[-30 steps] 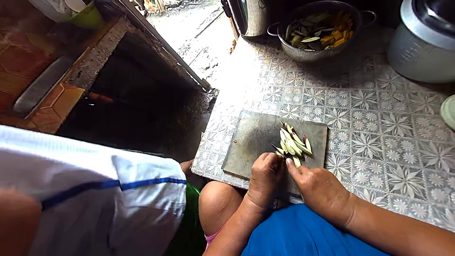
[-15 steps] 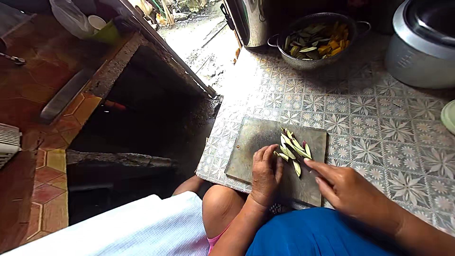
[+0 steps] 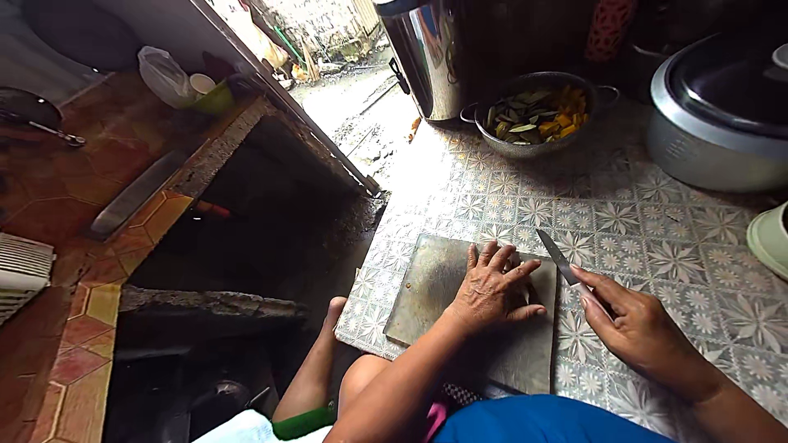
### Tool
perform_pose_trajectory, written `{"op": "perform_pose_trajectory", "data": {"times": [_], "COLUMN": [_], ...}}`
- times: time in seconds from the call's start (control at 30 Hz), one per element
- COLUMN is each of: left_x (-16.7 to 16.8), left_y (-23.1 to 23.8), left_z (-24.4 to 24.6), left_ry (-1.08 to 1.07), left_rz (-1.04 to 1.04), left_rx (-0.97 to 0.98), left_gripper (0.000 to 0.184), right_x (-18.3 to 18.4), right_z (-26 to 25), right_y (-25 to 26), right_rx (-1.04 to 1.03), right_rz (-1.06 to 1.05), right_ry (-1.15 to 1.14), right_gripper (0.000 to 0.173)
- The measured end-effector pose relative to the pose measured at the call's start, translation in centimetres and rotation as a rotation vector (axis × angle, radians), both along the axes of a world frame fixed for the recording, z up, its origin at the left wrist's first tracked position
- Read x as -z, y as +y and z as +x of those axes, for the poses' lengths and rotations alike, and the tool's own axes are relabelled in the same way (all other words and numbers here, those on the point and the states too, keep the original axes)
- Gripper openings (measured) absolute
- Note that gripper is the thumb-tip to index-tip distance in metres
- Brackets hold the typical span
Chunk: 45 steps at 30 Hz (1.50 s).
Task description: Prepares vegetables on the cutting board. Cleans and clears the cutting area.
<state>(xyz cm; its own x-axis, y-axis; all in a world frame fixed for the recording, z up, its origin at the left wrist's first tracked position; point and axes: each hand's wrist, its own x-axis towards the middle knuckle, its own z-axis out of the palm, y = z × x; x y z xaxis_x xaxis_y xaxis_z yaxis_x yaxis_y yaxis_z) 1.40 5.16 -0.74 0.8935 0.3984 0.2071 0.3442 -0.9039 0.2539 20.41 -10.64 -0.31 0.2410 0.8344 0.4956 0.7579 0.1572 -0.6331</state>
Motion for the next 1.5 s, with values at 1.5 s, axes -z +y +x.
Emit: {"op": "perform_pose_trajectory", "data": {"times": [1.5], "left_x": [-13.0], "left_y": [17.5], "left_z": [18.1], "left_ry": [-0.652], "left_rz": [-0.147], "left_rx": [-0.089], "left_gripper": [0.026], "right_x": [3.1], "right_z": [1.3], "right_y": [1.9], "right_rx": [0.035], "right_rz": [-0.02], "right_ry": [0.206], "right_gripper": [0.042]}}
